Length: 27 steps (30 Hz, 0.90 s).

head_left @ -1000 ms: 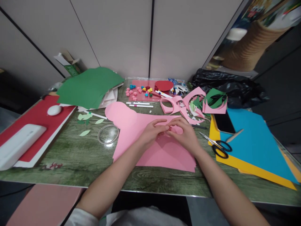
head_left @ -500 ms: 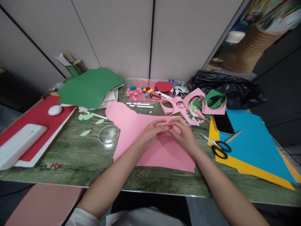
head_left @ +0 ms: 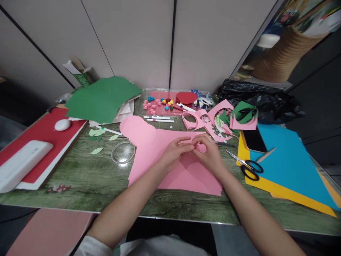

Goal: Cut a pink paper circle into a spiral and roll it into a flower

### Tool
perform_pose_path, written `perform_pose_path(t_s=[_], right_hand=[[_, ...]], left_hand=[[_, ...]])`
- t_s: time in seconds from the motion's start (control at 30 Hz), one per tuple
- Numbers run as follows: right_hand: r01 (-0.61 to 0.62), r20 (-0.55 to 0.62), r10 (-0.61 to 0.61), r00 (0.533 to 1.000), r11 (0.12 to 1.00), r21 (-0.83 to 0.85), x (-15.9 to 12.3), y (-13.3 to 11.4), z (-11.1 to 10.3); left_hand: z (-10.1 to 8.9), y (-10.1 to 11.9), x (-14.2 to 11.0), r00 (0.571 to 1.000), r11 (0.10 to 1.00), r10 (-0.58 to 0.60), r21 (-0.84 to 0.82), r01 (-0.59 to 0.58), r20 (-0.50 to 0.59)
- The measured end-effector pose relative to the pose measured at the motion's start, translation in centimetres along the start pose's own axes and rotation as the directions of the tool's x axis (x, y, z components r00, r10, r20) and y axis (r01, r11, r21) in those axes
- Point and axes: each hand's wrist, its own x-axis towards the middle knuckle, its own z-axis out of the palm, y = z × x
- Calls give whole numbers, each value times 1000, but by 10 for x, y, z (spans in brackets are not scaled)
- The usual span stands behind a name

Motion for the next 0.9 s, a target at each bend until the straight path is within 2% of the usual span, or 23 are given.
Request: perform_pose_path(t_s=[0.2, 0.43, 0.53, 0.9], right_hand=[[-14, 47, 14, 999, 1000, 0, 2, -3, -5], [7, 136, -9, 991, 1000, 16, 1, -8, -8], [27, 159, -29, 987, 999, 20, 1, -7, -8], [1, 45, -3, 999, 1000, 31, 3, -11, -9]], left_hand=[[-5, 7, 2, 998, 994, -20, 110, 26, -51], [-16, 18, 3, 985, 977, -94, 205, 63, 145], [-15, 20, 2, 975, 979, -80, 202, 37, 209], [-10, 13, 2, 972, 992, -81, 114, 57, 220]])
